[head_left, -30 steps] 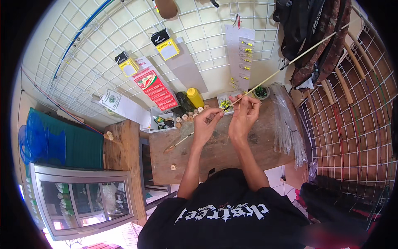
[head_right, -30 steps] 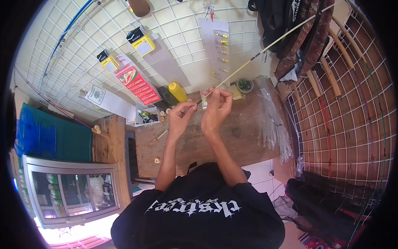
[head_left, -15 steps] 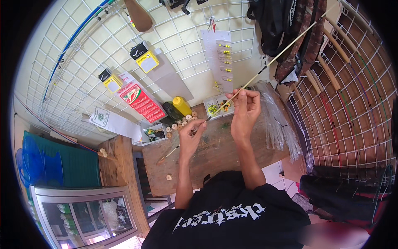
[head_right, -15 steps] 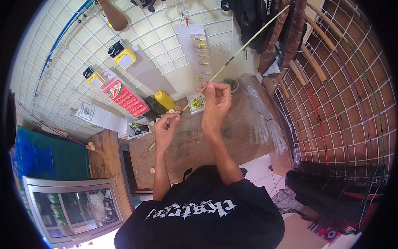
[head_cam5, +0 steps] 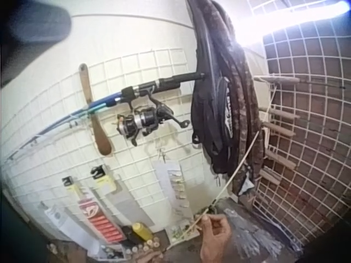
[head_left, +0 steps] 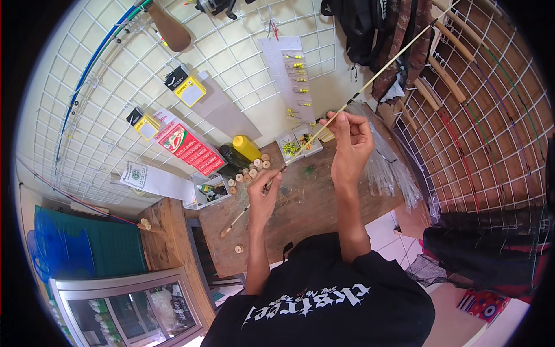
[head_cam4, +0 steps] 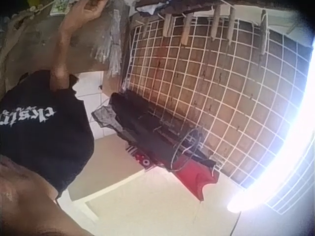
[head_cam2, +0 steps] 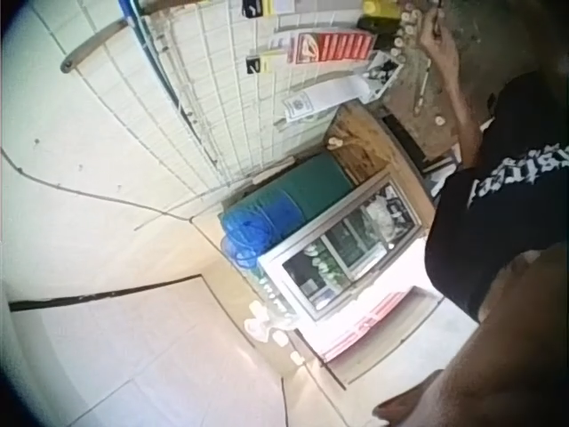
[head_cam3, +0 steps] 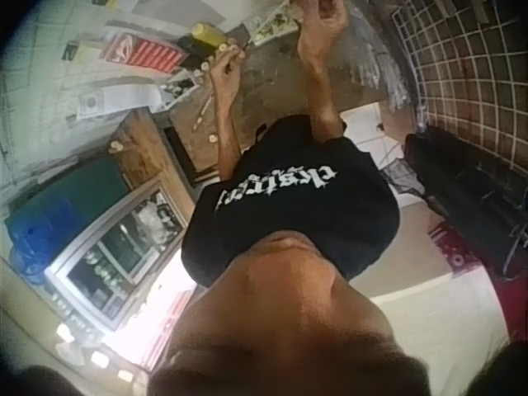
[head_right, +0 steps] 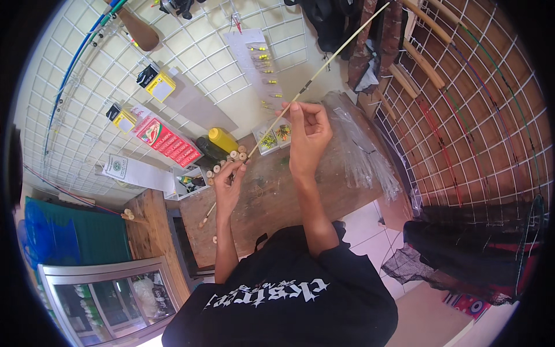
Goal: Assemble a fishing rod by attaching line guides or components to the rod blank.
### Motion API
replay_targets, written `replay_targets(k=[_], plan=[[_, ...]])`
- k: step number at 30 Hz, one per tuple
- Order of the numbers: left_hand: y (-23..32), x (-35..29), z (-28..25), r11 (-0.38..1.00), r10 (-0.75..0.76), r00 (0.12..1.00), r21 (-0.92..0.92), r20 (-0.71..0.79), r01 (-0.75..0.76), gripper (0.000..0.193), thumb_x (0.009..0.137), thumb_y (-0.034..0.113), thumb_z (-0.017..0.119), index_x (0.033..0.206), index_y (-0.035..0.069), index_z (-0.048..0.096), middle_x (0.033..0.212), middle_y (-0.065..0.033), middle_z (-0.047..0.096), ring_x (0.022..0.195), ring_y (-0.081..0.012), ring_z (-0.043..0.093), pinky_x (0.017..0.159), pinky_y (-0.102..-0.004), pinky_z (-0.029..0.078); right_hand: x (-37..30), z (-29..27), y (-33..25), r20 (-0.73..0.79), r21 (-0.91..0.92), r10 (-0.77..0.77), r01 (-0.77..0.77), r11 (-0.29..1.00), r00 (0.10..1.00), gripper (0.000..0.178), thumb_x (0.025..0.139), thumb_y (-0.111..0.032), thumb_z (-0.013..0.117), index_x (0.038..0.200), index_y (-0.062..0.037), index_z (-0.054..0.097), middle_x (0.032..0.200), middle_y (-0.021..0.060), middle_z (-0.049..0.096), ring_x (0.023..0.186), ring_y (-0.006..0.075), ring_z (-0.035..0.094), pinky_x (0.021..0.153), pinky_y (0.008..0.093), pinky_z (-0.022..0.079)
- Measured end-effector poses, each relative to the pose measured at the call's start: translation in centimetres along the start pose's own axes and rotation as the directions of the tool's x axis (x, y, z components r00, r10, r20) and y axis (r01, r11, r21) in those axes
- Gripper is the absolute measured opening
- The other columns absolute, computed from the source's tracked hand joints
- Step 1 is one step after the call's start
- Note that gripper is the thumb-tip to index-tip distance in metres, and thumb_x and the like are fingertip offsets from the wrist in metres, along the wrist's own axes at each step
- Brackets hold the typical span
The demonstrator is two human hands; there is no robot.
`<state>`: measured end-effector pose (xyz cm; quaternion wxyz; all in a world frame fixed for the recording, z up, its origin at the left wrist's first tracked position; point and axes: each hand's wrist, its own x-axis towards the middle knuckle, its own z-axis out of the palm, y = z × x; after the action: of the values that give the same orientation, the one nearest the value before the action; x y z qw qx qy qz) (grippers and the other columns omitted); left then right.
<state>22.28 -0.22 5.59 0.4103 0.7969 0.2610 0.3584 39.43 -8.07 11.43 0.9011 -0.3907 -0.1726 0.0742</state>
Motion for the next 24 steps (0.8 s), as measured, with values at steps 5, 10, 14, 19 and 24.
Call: replay_targets(k=[5,10,14,19,24], plan=[[-0.6,-0.4,0.2,0.995,-0.093,0.994,-0.021,0.051,0.094,0.013,0.090,0.008,0.060,0.098,0.000,0.068,0.076,-0.0031,0.060,0.068,-0.0074,0.050,0.056,-0.0229,0.039,0.6,-0.7,-0.6,-0.034,0.023,-0.010,0.011,1.000,0.999,0.011,0.091,-0.007,0.059,0.092,0.0032,0.055,0.090,0.0158,0.066,0.079,0.0208,0.067,0.074,0.0293,0.054],[-0.4,-0.7,0.2,0.979,-0.158,0.984,-0.117,0.085,0.168,0.016,0.091,0.010,0.060,0.101,0.000,0.068,0.078,-0.0039,0.064,0.068,-0.0075,0.054,0.059,-0.0231,0.042,0.5,-0.8,-0.8,-0.025,0.031,-0.012,0.013,0.999,1.000,0.012,0.091,-0.008,0.060,0.093,0.0034,0.056,0.090,0.0155,0.066,0.077,0.0207,0.067,0.073,0.0291,0.054],[1.0,0.2,-1.5,0.994,-0.072,0.989,0.089,0.127,0.061,0.016,0.090,0.013,0.062,0.095,0.000,0.069,0.074,-0.0043,0.066,0.069,-0.0064,0.055,0.062,-0.0228,0.043,0.4,-0.9,-0.8,-0.029,0.007,-0.033,0.033,0.999,0.999,0.013,0.091,-0.009,0.061,0.092,0.0025,0.056,0.088,0.0141,0.066,0.077,0.0199,0.067,0.075,0.0304,0.055],[9.2,4.4,-6.0,0.955,-0.173,0.980,0.259,0.094,0.143,0.012,0.085,0.011,0.065,0.090,0.002,0.071,0.073,-0.0026,0.065,0.070,-0.0067,0.054,0.065,-0.0236,0.043,-0.2,-0.3,-1.6,-0.036,0.041,-0.046,0.048,0.998,0.998,0.011,0.090,-0.005,0.061,0.092,0.0040,0.056,0.087,0.0145,0.066,0.075,0.0198,0.067,0.071,0.0283,0.054],[16.0,9.6,-1.5,0.948,0.315,0.929,-0.007,0.192,-0.320,0.023,0.083,0.015,0.069,0.103,0.003,0.068,0.081,-0.0014,0.066,0.076,-0.0060,0.054,0.070,-0.0235,0.042,-0.5,-0.2,-1.5,-0.066,-0.001,-0.089,0.089,0.996,0.994,0.011,0.090,-0.006,0.061,0.092,0.0039,0.057,0.086,0.0133,0.067,0.075,0.0179,0.067,0.071,0.0270,0.053]])
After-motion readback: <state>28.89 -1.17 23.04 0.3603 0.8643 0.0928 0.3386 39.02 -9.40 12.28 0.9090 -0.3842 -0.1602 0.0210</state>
